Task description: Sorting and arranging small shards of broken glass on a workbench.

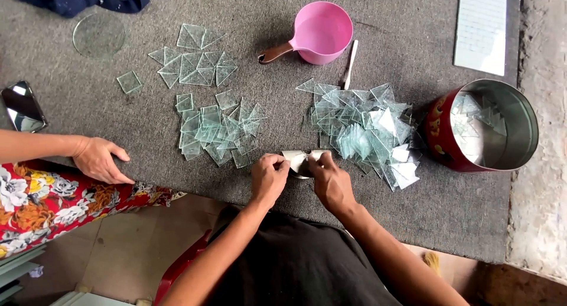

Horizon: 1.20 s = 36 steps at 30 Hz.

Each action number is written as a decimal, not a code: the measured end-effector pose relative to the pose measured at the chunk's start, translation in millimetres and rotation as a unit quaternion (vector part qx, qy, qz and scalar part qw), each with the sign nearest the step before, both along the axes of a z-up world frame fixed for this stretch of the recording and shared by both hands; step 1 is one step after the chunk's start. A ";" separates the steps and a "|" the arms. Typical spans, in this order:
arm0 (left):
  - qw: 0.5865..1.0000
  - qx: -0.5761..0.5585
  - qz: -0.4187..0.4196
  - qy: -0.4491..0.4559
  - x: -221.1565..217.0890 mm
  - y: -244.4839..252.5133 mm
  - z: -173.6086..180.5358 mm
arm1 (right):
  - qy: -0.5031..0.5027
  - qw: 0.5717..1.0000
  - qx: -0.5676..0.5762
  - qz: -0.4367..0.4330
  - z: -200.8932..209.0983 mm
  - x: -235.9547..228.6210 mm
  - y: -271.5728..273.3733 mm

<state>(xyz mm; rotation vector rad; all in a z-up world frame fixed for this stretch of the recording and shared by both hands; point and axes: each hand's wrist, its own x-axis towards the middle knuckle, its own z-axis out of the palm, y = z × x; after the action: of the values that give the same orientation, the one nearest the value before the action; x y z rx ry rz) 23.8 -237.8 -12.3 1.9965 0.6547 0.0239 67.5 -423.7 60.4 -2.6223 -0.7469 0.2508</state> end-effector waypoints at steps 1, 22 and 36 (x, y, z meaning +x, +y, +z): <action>1.000 -0.001 -0.004 -0.001 0.4 3.6 -0.3 | -0.001 1.000 -0.001 -0.004 -8.1 -2.3 -4.3; 0.965 0.086 -0.215 -0.121 20.0 19.5 41.4 | 0.120 0.915 0.232 -0.308 -38.5 -11.3 3.2; 0.976 0.089 -0.198 -0.005 24.2 13.7 7.7 | -0.008 0.960 0.213 -0.182 -11.0 -19.1 34.9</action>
<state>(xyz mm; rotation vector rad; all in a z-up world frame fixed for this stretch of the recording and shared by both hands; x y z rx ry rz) 48.0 -224.1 -4.5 2.2665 0.2445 -0.1516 48.4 -388.8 49.4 -2.2892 -0.2677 -0.0378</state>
